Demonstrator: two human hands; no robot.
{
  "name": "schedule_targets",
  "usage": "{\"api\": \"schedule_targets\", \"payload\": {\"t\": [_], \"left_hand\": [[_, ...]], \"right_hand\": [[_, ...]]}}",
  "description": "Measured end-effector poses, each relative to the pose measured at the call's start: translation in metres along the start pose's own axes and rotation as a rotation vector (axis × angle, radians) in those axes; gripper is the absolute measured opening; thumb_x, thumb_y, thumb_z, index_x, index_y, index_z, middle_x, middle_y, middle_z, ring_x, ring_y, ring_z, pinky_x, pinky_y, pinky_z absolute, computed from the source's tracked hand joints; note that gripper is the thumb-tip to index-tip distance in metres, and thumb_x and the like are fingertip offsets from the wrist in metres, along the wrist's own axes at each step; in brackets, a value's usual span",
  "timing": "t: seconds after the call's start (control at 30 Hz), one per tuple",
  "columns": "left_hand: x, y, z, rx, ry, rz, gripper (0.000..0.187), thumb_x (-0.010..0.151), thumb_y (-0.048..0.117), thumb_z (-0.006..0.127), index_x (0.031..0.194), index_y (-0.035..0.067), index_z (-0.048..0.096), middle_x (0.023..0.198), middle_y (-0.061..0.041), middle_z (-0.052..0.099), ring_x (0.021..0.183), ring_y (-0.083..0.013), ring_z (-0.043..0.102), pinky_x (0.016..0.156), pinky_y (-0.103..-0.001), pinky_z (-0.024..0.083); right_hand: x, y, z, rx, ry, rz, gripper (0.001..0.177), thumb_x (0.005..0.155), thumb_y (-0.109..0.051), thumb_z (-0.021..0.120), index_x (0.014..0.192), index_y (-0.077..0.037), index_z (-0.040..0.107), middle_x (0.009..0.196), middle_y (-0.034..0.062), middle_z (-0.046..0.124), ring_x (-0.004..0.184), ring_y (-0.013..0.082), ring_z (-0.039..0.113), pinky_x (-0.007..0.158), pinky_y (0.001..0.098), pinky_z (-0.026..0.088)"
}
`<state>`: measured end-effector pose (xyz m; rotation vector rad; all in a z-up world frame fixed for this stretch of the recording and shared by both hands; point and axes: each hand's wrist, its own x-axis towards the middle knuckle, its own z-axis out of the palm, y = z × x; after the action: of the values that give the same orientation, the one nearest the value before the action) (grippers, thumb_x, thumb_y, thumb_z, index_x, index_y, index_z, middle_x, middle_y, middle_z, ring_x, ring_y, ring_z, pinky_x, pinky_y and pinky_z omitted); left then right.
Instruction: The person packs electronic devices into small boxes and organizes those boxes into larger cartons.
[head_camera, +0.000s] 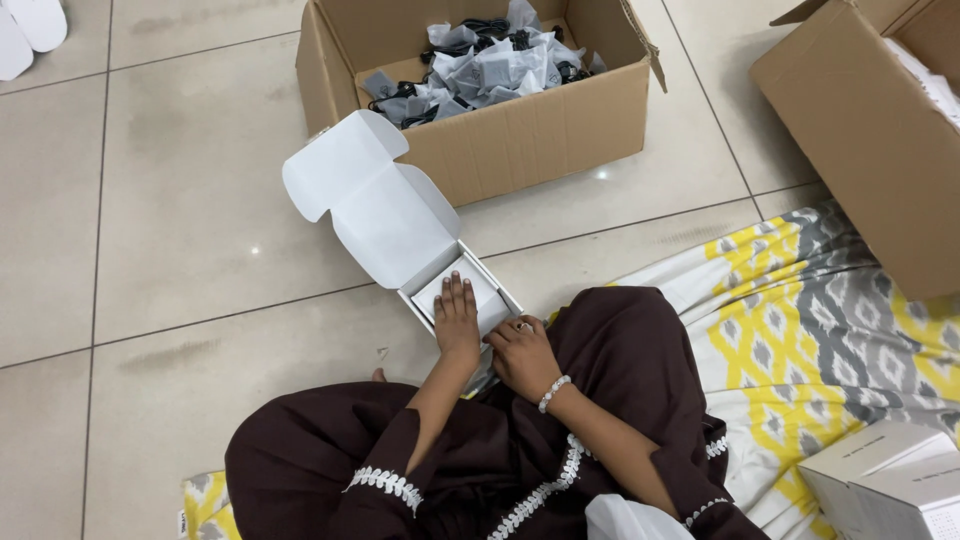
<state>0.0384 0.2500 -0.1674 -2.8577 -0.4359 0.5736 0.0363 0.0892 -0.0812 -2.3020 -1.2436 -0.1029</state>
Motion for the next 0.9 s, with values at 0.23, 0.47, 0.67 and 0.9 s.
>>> {"api": "schedule_targets", "payload": {"t": [0.23,0.47,0.67,0.9], "left_hand": [[-0.007,-0.011,-0.034,0.173,0.105,-0.030,0.119,0.083,0.037,0.080,0.165,0.014,-0.003,0.168,-0.027,0.000,0.154,-0.0433,0.010,0.122,-0.051,0.017],[0.008,-0.027,-0.029,0.063,0.104,0.029,0.131,0.071,0.043,0.089,0.168,0.018,0.004,0.167,-0.025,0.017,0.150,-0.0444,0.024,0.118,-0.046,0.032],[-0.030,-0.040,-0.088,-0.108,0.103,0.141,0.123,0.068,0.039,0.091,0.160,0.008,0.016,0.163,-0.024,0.018,0.151,-0.0497,0.018,0.122,-0.051,0.023],[-0.061,-0.101,-0.095,-0.413,0.644,0.154,0.086,0.076,0.019,0.085,0.148,-0.004,0.044,0.148,-0.021,0.048,0.145,-0.0355,0.032,0.123,-0.063,0.017]], "right_hand": [[0.001,0.004,-0.002,-0.021,-0.016,-0.008,0.025,0.078,-0.009,0.071,0.103,-0.012,0.070,0.103,0.0057,0.068,0.109,0.0250,0.063,0.108,0.0480,0.038],[-0.002,0.006,-0.003,0.027,-0.019,-0.027,0.033,0.078,-0.008,0.070,0.110,-0.012,0.070,0.109,0.0047,0.068,0.112,0.0253,0.063,0.109,0.0479,0.038],[-0.001,0.010,0.002,0.053,-0.043,-0.001,0.031,0.079,-0.007,0.069,0.110,-0.011,0.071,0.110,0.0047,0.069,0.113,0.0241,0.064,0.111,0.0484,0.037],[0.001,0.008,-0.001,0.077,0.030,0.014,0.025,0.079,-0.010,0.070,0.105,-0.009,0.071,0.105,0.0077,0.071,0.110,0.0239,0.066,0.108,0.0474,0.038]]}}
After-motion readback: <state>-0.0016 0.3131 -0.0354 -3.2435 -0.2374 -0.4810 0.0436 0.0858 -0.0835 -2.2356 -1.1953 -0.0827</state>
